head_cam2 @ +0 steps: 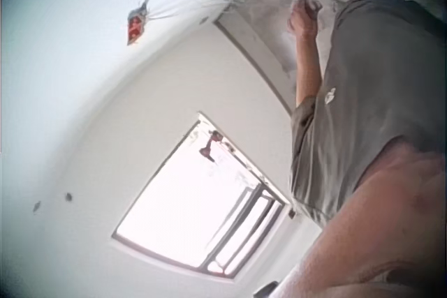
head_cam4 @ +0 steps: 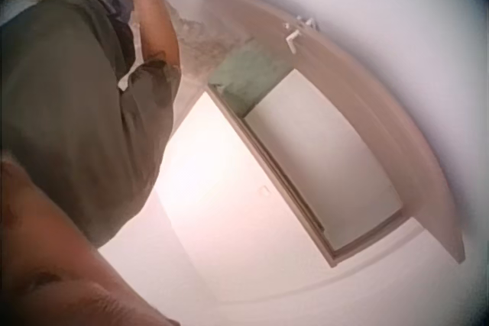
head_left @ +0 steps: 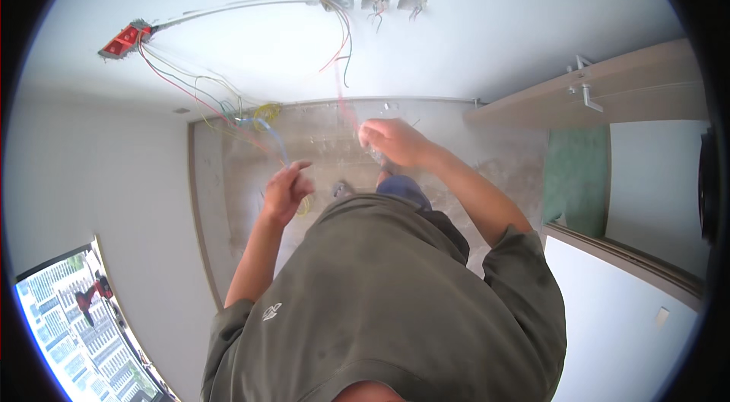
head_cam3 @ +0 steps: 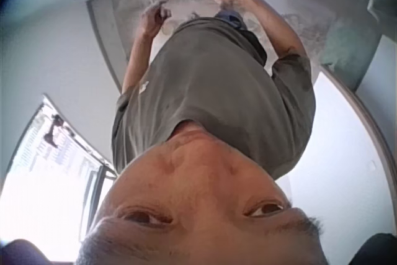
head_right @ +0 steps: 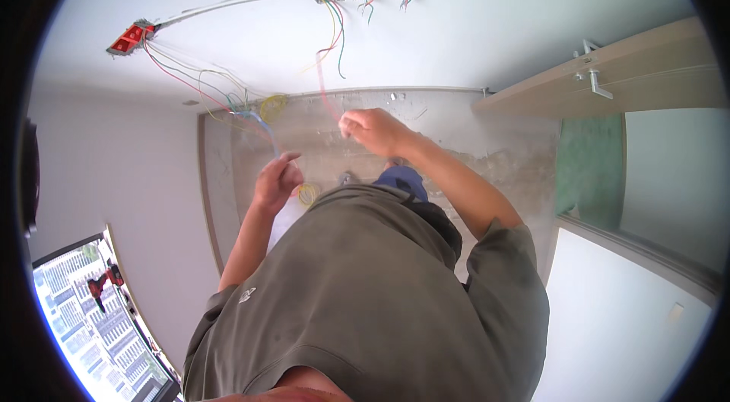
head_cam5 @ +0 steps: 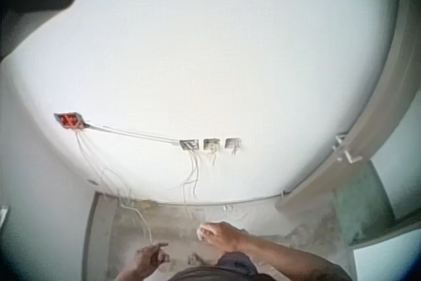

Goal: Organizing and pulling electrical wires into wall socket housings.

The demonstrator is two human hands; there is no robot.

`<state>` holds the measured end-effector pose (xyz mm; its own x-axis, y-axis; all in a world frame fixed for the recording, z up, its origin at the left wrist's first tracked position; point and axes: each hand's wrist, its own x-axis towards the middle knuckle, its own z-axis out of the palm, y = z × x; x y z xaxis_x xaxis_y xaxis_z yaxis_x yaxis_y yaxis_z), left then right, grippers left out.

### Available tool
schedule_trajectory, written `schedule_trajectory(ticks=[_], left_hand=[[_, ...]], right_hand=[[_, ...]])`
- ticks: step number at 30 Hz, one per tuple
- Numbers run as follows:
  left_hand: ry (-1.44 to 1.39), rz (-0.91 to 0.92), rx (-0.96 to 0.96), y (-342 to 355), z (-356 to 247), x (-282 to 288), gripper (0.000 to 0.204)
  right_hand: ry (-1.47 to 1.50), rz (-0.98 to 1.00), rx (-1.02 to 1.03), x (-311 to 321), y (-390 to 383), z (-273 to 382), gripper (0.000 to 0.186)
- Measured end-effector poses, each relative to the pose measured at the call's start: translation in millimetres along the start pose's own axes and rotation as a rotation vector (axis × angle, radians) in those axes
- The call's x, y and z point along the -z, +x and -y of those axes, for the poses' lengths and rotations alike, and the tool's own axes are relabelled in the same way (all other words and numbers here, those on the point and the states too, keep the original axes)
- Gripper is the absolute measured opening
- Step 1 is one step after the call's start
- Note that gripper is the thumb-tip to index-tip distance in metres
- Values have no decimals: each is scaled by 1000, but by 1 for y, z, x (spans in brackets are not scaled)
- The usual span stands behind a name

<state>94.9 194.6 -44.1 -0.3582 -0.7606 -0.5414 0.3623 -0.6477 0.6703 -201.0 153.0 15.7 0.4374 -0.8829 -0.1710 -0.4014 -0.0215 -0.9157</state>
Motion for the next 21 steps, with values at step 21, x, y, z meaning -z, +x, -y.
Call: schedule_trajectory(ticks=[21], left_hand=[[-177, -438, -199, -19, 16, -80, 26]], right_hand=[[1000, -505, -250, 113, 194, -113, 30]])
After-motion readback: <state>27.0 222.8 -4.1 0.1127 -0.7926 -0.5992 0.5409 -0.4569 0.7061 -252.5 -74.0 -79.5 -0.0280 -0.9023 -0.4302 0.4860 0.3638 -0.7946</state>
